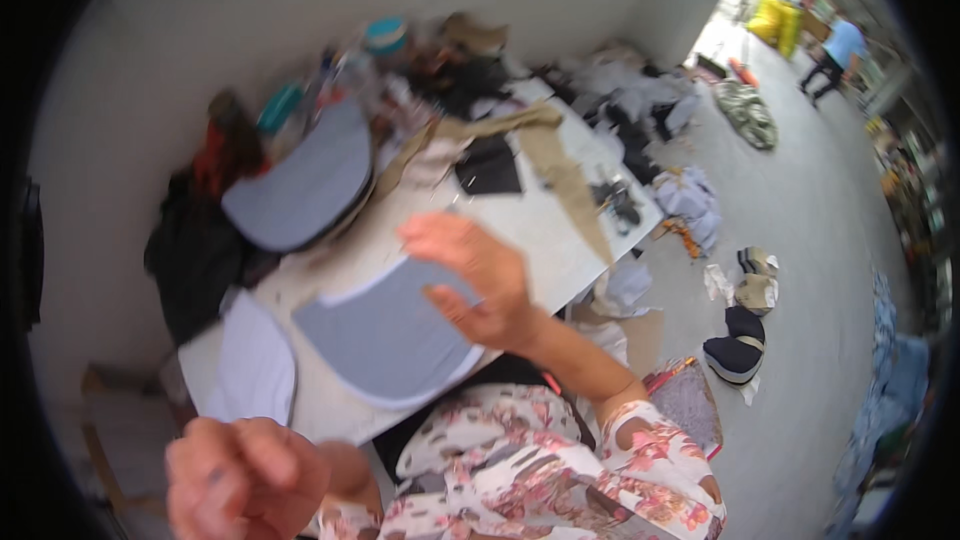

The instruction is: The person repeatedly folds and unfolds two semi-circular fabric pieces on a cluttered worktable. They smooth the fabric with both hands, lift and reposition the pieces, and continue the folding cycle without using any tools.

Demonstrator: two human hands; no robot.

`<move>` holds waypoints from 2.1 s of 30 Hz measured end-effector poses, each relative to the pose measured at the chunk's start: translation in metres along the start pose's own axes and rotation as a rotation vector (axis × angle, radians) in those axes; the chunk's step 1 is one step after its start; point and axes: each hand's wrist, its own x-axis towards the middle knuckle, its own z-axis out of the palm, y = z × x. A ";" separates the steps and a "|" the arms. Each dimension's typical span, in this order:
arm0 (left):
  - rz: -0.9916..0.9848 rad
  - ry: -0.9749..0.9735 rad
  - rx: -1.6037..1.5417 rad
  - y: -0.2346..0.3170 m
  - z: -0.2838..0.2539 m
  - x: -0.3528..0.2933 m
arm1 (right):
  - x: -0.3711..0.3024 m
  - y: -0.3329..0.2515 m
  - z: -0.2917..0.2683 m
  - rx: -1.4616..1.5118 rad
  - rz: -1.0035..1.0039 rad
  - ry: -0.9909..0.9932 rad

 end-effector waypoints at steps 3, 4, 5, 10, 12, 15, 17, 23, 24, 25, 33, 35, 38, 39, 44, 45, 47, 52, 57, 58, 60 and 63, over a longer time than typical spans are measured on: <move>0.176 0.030 0.063 0.032 0.022 -0.004 | 0.018 -0.024 0.005 0.131 -0.117 0.046; 0.217 0.031 0.078 0.037 0.023 -0.007 | 0.020 -0.026 0.006 0.150 -0.132 0.050; 0.243 0.040 0.098 0.039 0.026 -0.011 | 0.018 -0.027 0.009 0.175 -0.131 0.043; 0.304 0.044 0.093 0.032 0.027 -0.017 | 0.007 -0.020 0.012 0.260 0.011 -0.025; 0.325 0.050 0.095 0.030 0.027 -0.023 | 0.008 -0.025 0.010 0.296 0.063 -0.028; 0.335 0.044 0.114 0.031 0.026 -0.026 | 0.027 -0.043 0.007 0.352 -0.051 0.039; 0.351 0.046 0.123 0.031 0.023 -0.024 | 0.044 -0.054 -0.003 0.356 -0.175 0.035; 0.389 -0.001 0.130 0.036 0.019 -0.030 | 0.066 -0.069 -0.003 0.463 -0.290 0.130; 0.386 0.012 0.136 0.035 0.023 -0.033 | 0.063 -0.069 -0.002 0.479 -0.261 0.104; 0.385 0.014 0.152 0.036 0.022 -0.035 | 0.061 -0.068 -0.003 0.494 -0.230 0.078; 0.362 0.027 0.244 0.042 0.012 -0.030 | 0.051 -0.060 -0.015 0.494 -0.130 0.006; 0.347 0.019 0.215 0.036 0.020 -0.031 | 0.046 -0.058 -0.013 0.506 -0.126 0.103; 0.377 -0.020 0.217 0.038 0.030 -0.032 | 0.048 -0.063 -0.010 0.547 -0.054 0.127; 0.381 0.008 0.189 0.037 0.028 -0.033 | 0.047 -0.064 -0.011 0.534 -0.042 0.121; 0.408 0.057 0.120 0.027 0.023 -0.029 | 0.037 -0.051 -0.011 0.487 0.005 0.145; 0.397 0.078 0.166 0.033 0.027 -0.024 | 0.042 -0.052 -0.007 0.520 0.029 0.141; 0.330 0.053 0.147 0.029 0.026 -0.026 | 0.036 -0.055 -0.010 0.501 0.096 0.165; 0.375 0.017 0.121 0.026 0.029 -0.018 | 0.040 -0.051 -0.025 0.467 0.063 0.248; 0.427 0.075 0.151 0.033 0.026 -0.032 | 0.037 -0.047 -0.006 0.509 0.122 0.240; 0.411 0.039 0.148 0.028 0.027 -0.023 | 0.046 -0.045 -0.011 0.488 0.108 0.262; 0.379 0.032 0.127 0.036 0.038 -0.022 | 0.035 -0.062 -0.019 0.483 0.142 0.259; 0.437 -0.010 0.139 0.037 0.037 -0.021 | 0.037 -0.053 -0.020 0.514 0.075 0.258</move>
